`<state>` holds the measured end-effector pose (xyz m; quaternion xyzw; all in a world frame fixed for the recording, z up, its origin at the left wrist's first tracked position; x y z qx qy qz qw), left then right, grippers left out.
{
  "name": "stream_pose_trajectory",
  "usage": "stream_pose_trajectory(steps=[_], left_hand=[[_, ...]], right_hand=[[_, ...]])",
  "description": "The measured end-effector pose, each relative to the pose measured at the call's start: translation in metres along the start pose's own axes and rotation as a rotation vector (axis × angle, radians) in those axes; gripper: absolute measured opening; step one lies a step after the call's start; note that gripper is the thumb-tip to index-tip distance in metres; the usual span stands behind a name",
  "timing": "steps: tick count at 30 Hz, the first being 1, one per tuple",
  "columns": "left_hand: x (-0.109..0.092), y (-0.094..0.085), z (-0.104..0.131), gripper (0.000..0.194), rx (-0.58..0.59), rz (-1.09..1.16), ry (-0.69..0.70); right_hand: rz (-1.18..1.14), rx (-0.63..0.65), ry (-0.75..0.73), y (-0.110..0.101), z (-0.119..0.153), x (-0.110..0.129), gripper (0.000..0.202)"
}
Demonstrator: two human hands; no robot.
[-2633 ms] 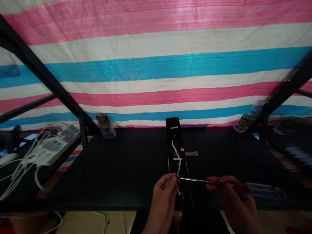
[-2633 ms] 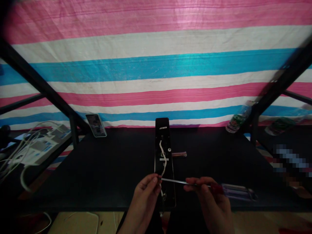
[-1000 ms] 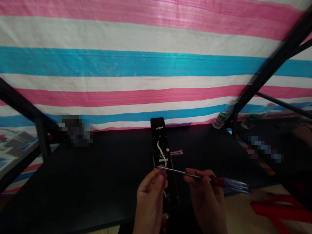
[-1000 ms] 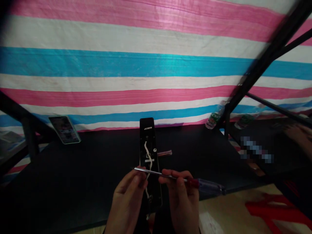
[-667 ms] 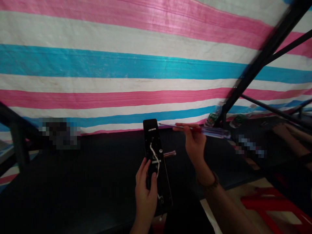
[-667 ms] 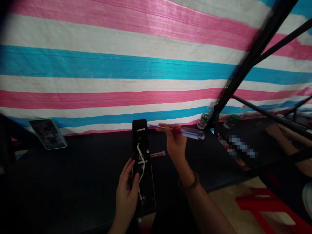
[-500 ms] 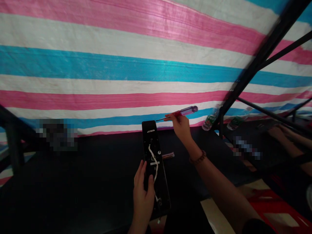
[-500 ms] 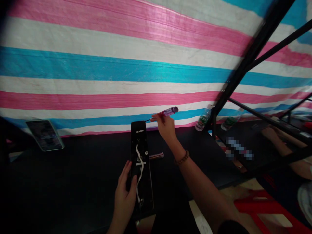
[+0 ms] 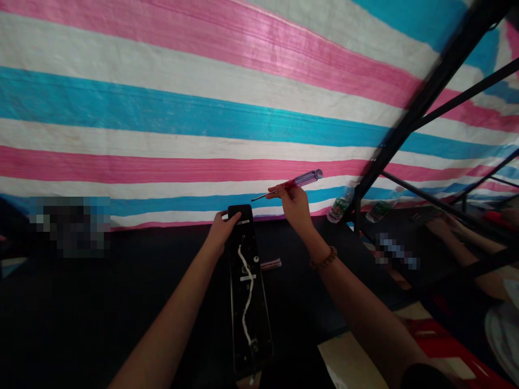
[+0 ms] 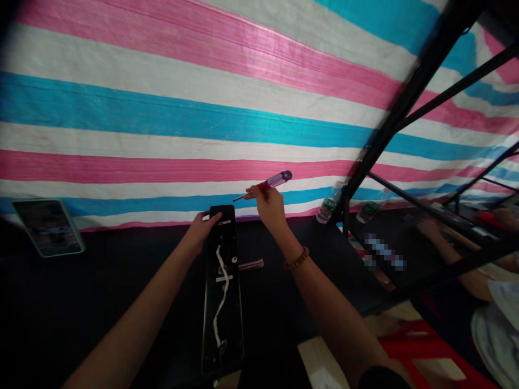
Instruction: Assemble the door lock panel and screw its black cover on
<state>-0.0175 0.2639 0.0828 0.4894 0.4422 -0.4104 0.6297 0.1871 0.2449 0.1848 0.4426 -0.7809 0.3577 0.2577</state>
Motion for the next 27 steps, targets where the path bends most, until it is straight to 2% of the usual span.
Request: stream_pose_trajectory(steps=[3,8,12,19,27], left_hand=[[-0.002,0.011,-0.018,0.056,0.058,0.011,-0.003],[0.012,0.01,-0.015,0.06,0.012,-0.032,0.103],[0.014,0.007,-0.016,0.063,-0.025,-0.061,0.118],[0.012,0.005,-0.013,0.079,0.046,-0.055,0.071],[0.018,0.002,-0.012,0.076,0.007,-0.169,0.249]], right_hand=[[0.0,-0.006,0.002,-0.001,-0.002,-0.001,0.038],[0.019,0.044,-0.01,0.005,-0.007,-0.003,0.038],[0.016,0.076,-0.01,0.012,-0.007,-0.007,0.036],[-0.043,0.043,-0.004,0.013,-0.004,-0.017,0.039],[-0.121,0.058,0.046,0.006,0.009,-0.011,0.04]])
Point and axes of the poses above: each hand's wrist, its own z-axis away from the middle knuckle, its own y-axis out of the palm, x = y × z, the point moved 2 cm from there along -z, towards the middle knuckle, and after that the axes turned 13 degrees about z, right-handed, at the moved point
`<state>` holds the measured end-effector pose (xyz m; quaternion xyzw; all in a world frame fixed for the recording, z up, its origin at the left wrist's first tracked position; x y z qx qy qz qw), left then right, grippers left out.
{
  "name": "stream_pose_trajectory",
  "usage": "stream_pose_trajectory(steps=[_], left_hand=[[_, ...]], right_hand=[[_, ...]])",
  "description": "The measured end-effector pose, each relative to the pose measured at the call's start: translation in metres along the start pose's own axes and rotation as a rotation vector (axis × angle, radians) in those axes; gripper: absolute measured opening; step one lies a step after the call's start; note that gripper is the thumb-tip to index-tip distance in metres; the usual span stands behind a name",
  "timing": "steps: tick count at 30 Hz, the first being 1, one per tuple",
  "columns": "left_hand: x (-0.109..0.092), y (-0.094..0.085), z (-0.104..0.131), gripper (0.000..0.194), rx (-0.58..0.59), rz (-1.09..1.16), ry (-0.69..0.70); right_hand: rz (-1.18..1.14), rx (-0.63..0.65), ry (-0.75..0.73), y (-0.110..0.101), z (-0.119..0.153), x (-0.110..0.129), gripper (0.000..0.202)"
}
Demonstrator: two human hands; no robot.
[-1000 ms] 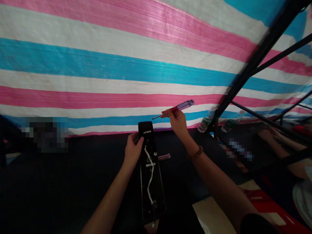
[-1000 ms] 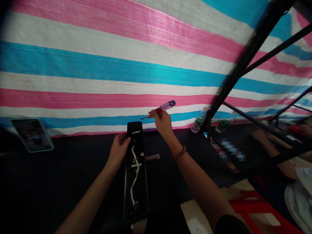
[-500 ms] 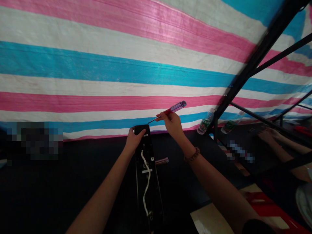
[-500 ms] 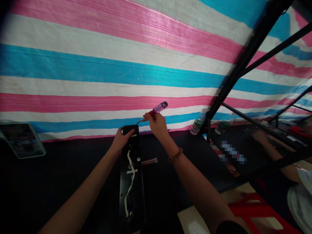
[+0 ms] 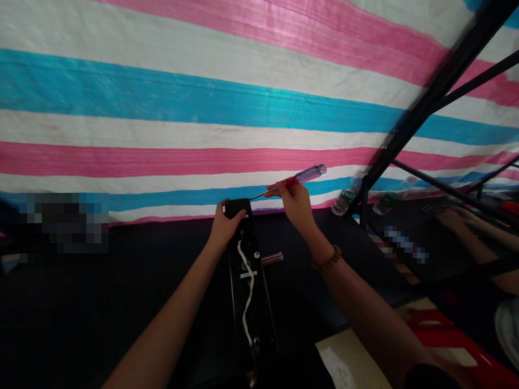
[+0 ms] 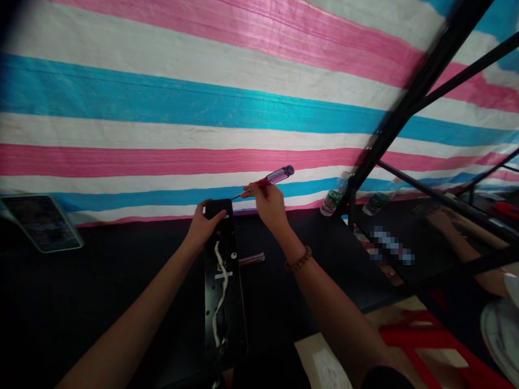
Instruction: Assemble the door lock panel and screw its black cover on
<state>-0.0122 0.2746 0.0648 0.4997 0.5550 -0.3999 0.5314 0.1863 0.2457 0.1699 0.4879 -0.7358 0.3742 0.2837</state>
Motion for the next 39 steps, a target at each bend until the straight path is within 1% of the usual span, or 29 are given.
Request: stream_pose_trajectory(steps=[2,4,6,7,9,10,11,12,13,15,17,21,24,26,29,34,39], left_hand=[[-0.002,-0.001,0.001,0.077,0.006,-0.009,-0.017],[-0.006,-0.005,0.005,0.078,0.04,-0.002,-0.031],[-0.012,-0.014,0.017,0.076,0.05,-0.012,0.024],[-0.017,-0.02,0.026,0.073,0.038,-0.039,0.088],[-0.025,-0.032,0.051,0.06,0.003,-0.178,0.266],[-0.027,-0.037,0.066,0.048,0.033,-0.262,0.331],[-0.029,-0.039,0.081,0.034,0.091,-0.343,0.373],[-0.029,-0.04,0.096,0.024,0.122,-0.419,0.4],[-0.029,-0.041,0.109,0.02,0.132,-0.494,0.425],[-0.028,-0.038,0.13,0.024,0.165,-0.61,0.459],[-0.028,-0.034,0.141,0.03,0.183,-0.677,0.494],[-0.033,-0.028,0.142,0.031,0.258,-0.78,0.55],[-0.038,-0.029,0.137,0.026,0.314,-0.818,0.534],[-0.039,-0.029,0.134,0.024,0.329,-0.796,0.522],[-0.037,-0.028,0.133,0.025,0.297,-0.715,0.516],[-0.031,-0.027,0.135,0.028,0.226,-0.585,0.529],[-0.03,-0.03,0.14,0.025,0.174,-0.655,0.573]], right_hand=[[-0.002,-0.01,0.018,-0.007,0.007,0.003,0.039],[-0.017,-0.038,0.04,-0.017,0.016,0.007,0.039],[-0.031,-0.08,0.062,-0.029,0.027,0.01,0.038],[-0.027,-0.099,0.073,-0.035,0.033,0.01,0.037],[0.005,-0.135,0.099,-0.048,0.047,0.009,0.036],[0.024,-0.15,0.112,-0.053,0.054,0.008,0.035],[0.039,-0.165,0.124,-0.058,0.061,0.006,0.034],[0.049,-0.176,0.135,-0.062,0.068,0.003,0.033],[0.052,-0.186,0.146,-0.064,0.075,0.0,0.032],[0.031,-0.205,0.169,-0.067,0.087,-0.006,0.03],[-0.021,-0.233,0.206,-0.068,0.1,-0.014,0.028],[-0.131,-0.334,0.326,-0.072,0.128,-0.037,0.029],[-0.17,-0.401,0.424,-0.079,0.149,-0.057,0.033],[-0.187,-0.421,0.471,-0.083,0.16,-0.068,0.036],[-0.21,-0.426,0.516,-0.086,0.173,-0.077,0.039],[-0.221,-0.433,0.566,-0.083,0.186,-0.085,0.04],[-0.237,-0.443,0.582,-0.082,0.194,-0.094,0.038]])
Point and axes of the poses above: each hand's wrist, its own z-axis away from the middle knuckle, its own y-axis out of the palm, x = y × z, the point moved 2 cm from there along -z, towards the middle knuckle, and after that the axes turned 13 degrees about z, right-handed, at the moved point
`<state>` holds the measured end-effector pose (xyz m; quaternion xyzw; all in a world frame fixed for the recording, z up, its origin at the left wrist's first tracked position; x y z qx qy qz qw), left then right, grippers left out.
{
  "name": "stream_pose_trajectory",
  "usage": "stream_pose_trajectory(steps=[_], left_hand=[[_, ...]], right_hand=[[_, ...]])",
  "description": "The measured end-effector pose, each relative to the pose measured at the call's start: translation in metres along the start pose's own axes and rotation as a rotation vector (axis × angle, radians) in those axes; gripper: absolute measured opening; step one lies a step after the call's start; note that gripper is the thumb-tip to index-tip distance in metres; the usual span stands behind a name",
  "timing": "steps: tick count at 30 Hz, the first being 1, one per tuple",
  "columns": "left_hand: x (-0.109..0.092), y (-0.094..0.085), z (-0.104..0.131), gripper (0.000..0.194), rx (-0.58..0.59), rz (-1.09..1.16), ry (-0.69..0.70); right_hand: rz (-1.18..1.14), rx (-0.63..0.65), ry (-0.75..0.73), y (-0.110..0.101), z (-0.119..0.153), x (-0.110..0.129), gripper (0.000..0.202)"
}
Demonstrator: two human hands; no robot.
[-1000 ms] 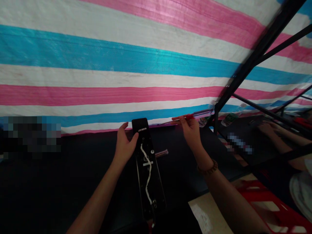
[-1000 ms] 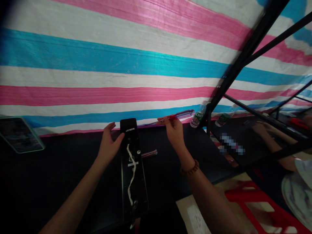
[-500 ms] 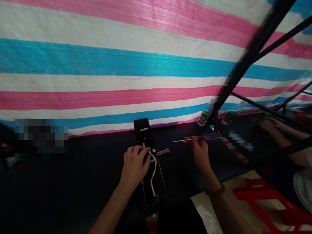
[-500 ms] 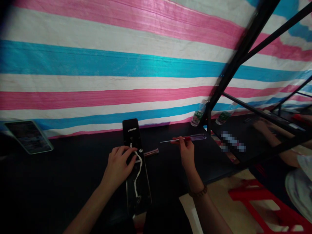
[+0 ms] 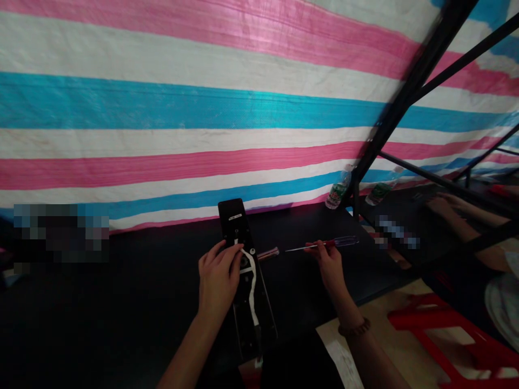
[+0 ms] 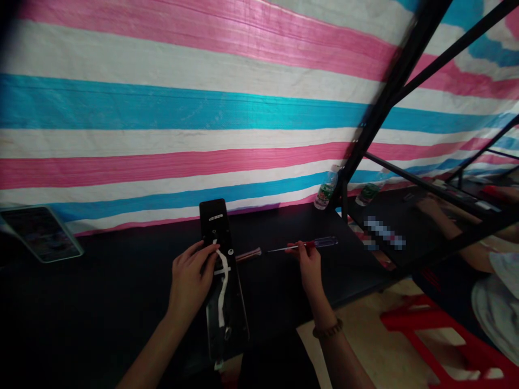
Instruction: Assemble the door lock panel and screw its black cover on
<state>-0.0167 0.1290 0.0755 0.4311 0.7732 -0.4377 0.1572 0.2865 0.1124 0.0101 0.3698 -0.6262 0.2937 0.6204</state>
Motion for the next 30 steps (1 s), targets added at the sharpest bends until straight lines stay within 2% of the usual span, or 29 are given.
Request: stream_pose_trajectory(steps=[7,14,20,25,30], left_hand=[[-0.005,0.002,0.006,0.027,0.063,-0.077,0.03],[-0.006,0.004,0.011,0.03,0.145,-0.221,0.065],[-0.002,0.003,0.008,0.037,0.079,-0.24,0.021],[0.0,0.008,0.002,0.028,-0.002,-0.124,0.082],[0.003,0.012,0.007,0.03,-0.025,-0.062,0.101]], right_hand=[[-0.102,-0.01,0.023,-0.003,0.003,-0.012,0.037],[-0.244,-0.055,0.089,-0.01,-0.004,-0.022,0.043],[-0.239,-0.099,0.085,-0.012,-0.005,-0.025,0.043],[-0.175,-0.124,0.056,-0.01,-0.001,-0.025,0.045],[-0.059,-0.191,0.03,-0.01,0.0,-0.028,0.045]])
Point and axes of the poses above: each hand's wrist, its own z-axis away from the middle knuckle, its own y-axis out of the palm, x = y × z, the point moved 2 cm from there along -z, towards the middle knuckle, and after that the axes turned 13 degrees about z, right-handed, at the moved point
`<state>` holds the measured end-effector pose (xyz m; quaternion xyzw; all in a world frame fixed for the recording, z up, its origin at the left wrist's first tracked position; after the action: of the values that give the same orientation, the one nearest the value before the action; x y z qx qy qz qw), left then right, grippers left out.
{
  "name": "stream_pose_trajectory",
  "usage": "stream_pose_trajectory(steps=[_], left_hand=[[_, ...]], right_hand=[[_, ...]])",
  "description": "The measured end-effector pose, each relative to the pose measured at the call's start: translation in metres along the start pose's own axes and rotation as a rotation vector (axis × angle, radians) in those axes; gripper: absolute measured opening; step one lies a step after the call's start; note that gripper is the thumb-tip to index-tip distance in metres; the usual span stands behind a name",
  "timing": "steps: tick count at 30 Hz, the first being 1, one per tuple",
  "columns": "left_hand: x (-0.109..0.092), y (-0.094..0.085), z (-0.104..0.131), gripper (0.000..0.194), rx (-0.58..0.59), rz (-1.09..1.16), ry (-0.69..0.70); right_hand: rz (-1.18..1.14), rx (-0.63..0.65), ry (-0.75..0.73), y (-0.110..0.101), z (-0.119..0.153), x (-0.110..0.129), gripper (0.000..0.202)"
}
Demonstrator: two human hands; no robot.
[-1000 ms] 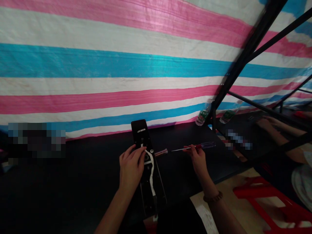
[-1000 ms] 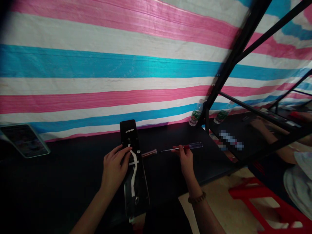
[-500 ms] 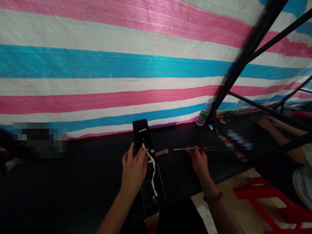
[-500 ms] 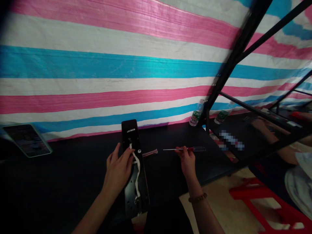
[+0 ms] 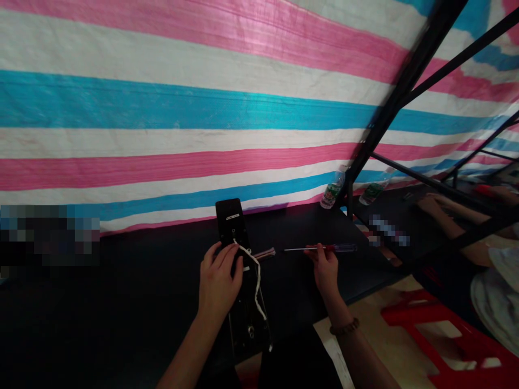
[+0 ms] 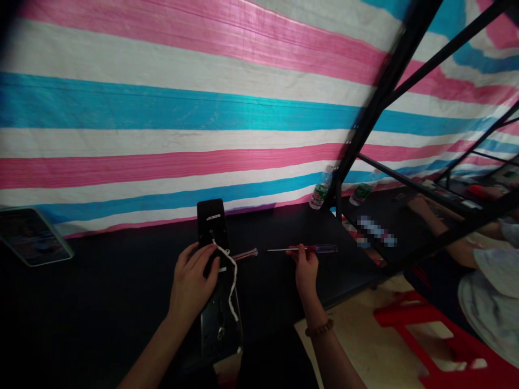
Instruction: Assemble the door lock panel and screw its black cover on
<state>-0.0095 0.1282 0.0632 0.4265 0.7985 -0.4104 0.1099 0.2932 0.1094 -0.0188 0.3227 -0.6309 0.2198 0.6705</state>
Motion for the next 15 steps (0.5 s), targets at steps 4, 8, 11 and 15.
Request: stream_pose_trajectory(steps=[4,8,11,15], left_hand=[[0.002,-0.001,0.002,0.03,0.025,0.027,0.023],[0.011,-0.006,0.0,0.032,-0.06,0.094,-0.114],[0.023,-0.004,-0.002,0.036,-0.129,0.223,-0.317],[0.037,0.01,-0.003,0.05,-0.119,0.464,-0.584]], right_hand=[[0.164,-0.087,0.107,0.004,-0.006,0.001,0.038],[0.28,-0.046,0.333,0.015,-0.024,0.009,0.028],[0.372,0.034,0.386,0.023,-0.044,0.018,0.028],[0.586,0.194,0.457,0.033,-0.07,0.03,0.023]])
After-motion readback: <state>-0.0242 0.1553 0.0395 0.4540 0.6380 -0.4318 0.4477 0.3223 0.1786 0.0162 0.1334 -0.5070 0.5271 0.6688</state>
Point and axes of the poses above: each hand's wrist, its own z-axis away from the middle knuckle, its own y-axis out of the palm, x = y × z, the point moved 2 cm from there along -z, towards the middle knuckle, and after that the axes turned 13 degrees about z, right-handed, at the moved point
